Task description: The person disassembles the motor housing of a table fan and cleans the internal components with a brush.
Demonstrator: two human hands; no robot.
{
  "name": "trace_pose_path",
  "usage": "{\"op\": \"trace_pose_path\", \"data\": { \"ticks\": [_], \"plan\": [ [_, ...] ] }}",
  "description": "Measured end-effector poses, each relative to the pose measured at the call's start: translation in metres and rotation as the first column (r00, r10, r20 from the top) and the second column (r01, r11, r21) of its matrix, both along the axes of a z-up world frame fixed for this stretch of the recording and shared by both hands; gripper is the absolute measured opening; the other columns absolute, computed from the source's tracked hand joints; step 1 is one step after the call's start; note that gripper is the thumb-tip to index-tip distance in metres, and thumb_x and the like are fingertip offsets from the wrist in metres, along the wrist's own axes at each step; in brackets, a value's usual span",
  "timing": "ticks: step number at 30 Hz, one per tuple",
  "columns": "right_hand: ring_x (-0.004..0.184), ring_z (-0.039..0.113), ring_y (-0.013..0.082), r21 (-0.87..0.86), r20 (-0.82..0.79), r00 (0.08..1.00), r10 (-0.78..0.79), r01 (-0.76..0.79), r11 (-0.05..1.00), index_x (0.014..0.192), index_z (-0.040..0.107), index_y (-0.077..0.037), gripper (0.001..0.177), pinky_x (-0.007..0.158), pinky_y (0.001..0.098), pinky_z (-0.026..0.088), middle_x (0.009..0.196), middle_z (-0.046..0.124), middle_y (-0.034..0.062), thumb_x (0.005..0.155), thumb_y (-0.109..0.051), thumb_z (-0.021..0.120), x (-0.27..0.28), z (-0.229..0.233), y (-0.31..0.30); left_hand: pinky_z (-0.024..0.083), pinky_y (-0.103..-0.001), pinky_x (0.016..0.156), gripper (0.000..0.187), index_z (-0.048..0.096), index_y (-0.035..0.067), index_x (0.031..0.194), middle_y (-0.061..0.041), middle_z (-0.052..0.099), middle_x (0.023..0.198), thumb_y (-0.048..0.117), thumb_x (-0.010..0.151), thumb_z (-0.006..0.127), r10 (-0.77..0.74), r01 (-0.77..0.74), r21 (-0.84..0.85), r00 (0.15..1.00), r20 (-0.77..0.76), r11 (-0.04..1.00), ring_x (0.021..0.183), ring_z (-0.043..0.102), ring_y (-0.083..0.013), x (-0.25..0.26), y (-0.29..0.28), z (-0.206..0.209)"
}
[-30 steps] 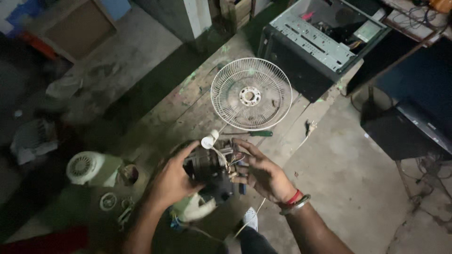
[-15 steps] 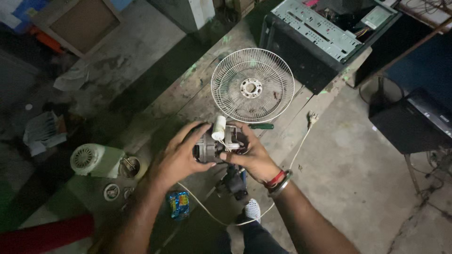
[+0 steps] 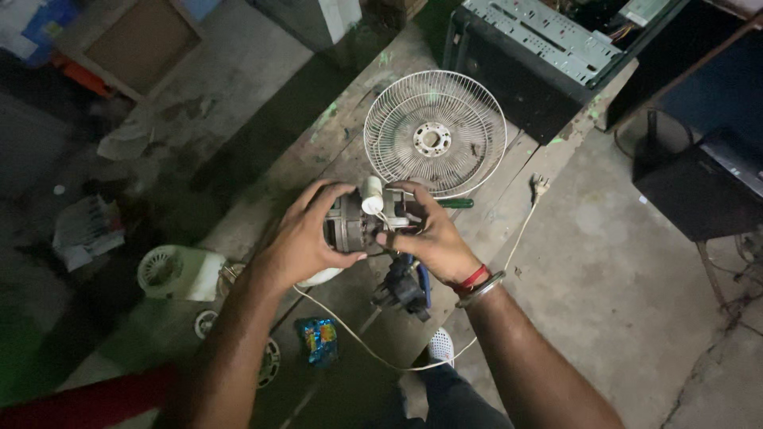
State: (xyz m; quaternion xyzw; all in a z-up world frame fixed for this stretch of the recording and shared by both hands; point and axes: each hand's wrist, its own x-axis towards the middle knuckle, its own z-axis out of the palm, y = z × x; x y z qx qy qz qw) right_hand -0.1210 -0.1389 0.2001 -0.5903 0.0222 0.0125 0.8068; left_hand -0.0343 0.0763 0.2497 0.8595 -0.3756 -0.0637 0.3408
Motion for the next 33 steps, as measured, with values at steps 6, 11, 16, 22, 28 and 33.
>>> {"op": "trace_pose_path", "data": {
  "ticks": [6, 11, 16, 22, 28, 33],
  "plan": [
    [0.097, 0.064, 0.0141, -0.048, -0.077, 0.997, 0.002, -0.005, 0.999, 0.146, 0.049, -0.005, 0.075, 0.08, 0.0301, 0.054, 0.117, 0.066, 0.0064, 0.076, 0.002, 0.076, 0.008, 0.003, 0.005, 0.049, -0.046, 0.103, 0.095, 0.051, 0.012, 0.138, -0.017, 0.055, 0.138, 0.025, 0.056, 0.096, 0.036, -0.038, -0.056, 0.999, -0.029, 0.998, 0.126, 0.057, -0.0387, 0.0, 0.012, 0.002],
    [0.104, 0.066, 0.0144, -0.029, 0.004, 0.999, -0.054, 0.054, 0.998, 0.146, 0.047, -0.005, 0.073, 0.089, 0.0284, 0.057, 0.118, 0.067, 0.0074, 0.078, 0.003, 0.073, 0.013, -0.012, -0.007, 0.049, -0.047, 0.103, 0.097, 0.05, 0.016, 0.139, -0.015, 0.057, 0.134, 0.026, 0.055, 0.097, 0.121, -0.12, 0.035, 0.991, -0.059, 0.992, 0.125, 0.058, -0.0377, 0.005, 0.022, 0.012],
    [0.11, 0.062, 0.0155, 0.015, -0.115, 0.989, -0.088, 0.09, 0.996, 0.145, 0.048, -0.005, 0.072, 0.093, 0.0309, 0.052, 0.122, 0.066, 0.006, 0.081, -0.005, 0.08, 0.016, -0.029, 0.001, 0.047, -0.049, 0.101, 0.099, 0.048, 0.017, 0.141, -0.016, 0.053, 0.14, 0.024, 0.055, 0.097, 0.143, -0.137, 0.076, 0.986, -0.09, 0.988, 0.128, 0.053, -0.039, 0.01, 0.025, 0.016],
    [0.127, 0.056, 0.0187, 0.084, -0.125, 0.98, -0.155, 0.166, 0.983, 0.151, 0.043, -0.003, 0.073, 0.11, 0.0342, 0.04, 0.138, 0.06, 0.0085, 0.086, -0.017, 0.074, 0.008, -0.05, 0.013, 0.049, -0.048, 0.102, 0.1, 0.048, 0.018, 0.141, -0.014, 0.057, 0.137, 0.025, 0.054, 0.097, 0.211, -0.201, 0.098, 0.971, -0.109, 0.975, 0.125, 0.057, -0.0352, 0.009, 0.028, 0.015],
    [0.119, 0.059, 0.0198, 0.4, -0.218, 0.97, -0.11, 0.192, 0.896, 0.153, 0.038, -0.008, 0.076, 0.096, 0.0356, 0.049, 0.14, 0.058, 0.0089, 0.085, -0.02, 0.069, 0.001, -0.052, 0.033, 0.05, -0.046, 0.099, 0.099, 0.05, 0.015, 0.139, -0.015, 0.06, 0.132, 0.026, 0.054, 0.098, 0.215, -0.213, 0.04, 0.976, -0.047, 0.976, 0.121, 0.06, -0.0359, 0.003, 0.034, 0.008],
    [0.115, 0.062, 0.0208, 0.447, -0.117, 0.992, -0.049, 0.096, 0.889, 0.155, 0.04, -0.001, 0.072, 0.09, 0.0332, 0.055, 0.138, 0.059, 0.0135, 0.093, -0.026, 0.067, -0.001, -0.06, 0.037, 0.05, -0.047, 0.099, 0.097, 0.049, 0.01, 0.14, -0.018, 0.06, 0.132, 0.026, 0.056, 0.096, 0.219, -0.219, -0.047, 0.976, -0.002, 0.975, 0.122, 0.06, -0.038, -0.001, 0.039, -0.002]
  ]
}}
